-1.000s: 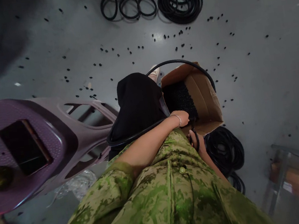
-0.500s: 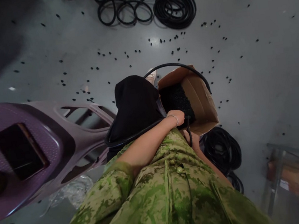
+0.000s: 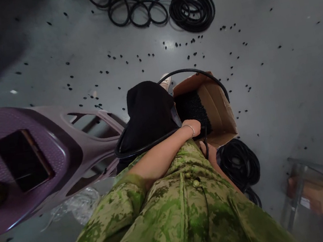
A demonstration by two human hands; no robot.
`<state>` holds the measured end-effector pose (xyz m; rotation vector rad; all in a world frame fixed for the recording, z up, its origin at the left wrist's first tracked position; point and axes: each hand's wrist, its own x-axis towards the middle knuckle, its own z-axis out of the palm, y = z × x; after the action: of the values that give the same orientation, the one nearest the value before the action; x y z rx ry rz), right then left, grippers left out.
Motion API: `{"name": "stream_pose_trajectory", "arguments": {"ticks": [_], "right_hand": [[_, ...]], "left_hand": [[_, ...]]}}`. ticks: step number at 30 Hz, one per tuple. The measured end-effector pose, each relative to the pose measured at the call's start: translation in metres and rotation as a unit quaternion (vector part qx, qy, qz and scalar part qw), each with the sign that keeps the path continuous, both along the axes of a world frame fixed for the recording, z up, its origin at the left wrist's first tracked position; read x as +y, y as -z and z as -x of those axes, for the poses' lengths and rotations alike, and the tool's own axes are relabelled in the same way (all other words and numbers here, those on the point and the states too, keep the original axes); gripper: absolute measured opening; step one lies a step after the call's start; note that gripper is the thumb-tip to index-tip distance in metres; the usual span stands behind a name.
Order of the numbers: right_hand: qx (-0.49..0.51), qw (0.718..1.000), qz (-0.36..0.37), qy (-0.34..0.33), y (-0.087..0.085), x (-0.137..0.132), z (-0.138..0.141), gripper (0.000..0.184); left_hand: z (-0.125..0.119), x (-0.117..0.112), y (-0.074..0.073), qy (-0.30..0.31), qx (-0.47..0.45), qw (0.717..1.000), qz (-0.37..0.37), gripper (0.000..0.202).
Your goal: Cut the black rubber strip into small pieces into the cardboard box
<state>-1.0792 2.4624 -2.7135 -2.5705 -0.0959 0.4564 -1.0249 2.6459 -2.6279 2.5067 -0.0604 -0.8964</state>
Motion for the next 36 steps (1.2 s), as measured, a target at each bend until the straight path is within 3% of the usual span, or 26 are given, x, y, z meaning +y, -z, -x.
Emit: {"name": "stream_pose_trajectory", "arguments": {"ticks": [6, 10, 19, 27, 36], "right_hand": [[0.066, 0.994, -0.088, 0.009, -0.020, -0.004, 0.005, 0.062], [0.077, 0.992, -0.093, -0.024, -0.028, -0.005, 0.005, 0.062], [0.068, 0.993, -0.095, -0.014, -0.028, 0.000, 0.006, 0.062], [0.083, 0.991, -0.106, -0.005, -0.026, -0.002, 0.005, 0.063], [0.075, 0.990, -0.123, -0.004, -0.023, -0.003, 0.006, 0.063]], "left_hand": [[0.000, 0.001, 0.002, -0.012, -0.010, 1.000, 0.013, 0.035], [0.001, 0.002, 0.001, -0.026, -0.018, 0.999, 0.020, 0.038], [0.001, 0.001, 0.006, -0.014, -0.021, 0.999, 0.024, 0.038], [0.002, 0.001, 0.000, -0.010, -0.015, 1.000, 0.015, 0.038], [0.001, 0.001, 0.003, -0.004, -0.017, 1.000, 0.018, 0.037]]}}
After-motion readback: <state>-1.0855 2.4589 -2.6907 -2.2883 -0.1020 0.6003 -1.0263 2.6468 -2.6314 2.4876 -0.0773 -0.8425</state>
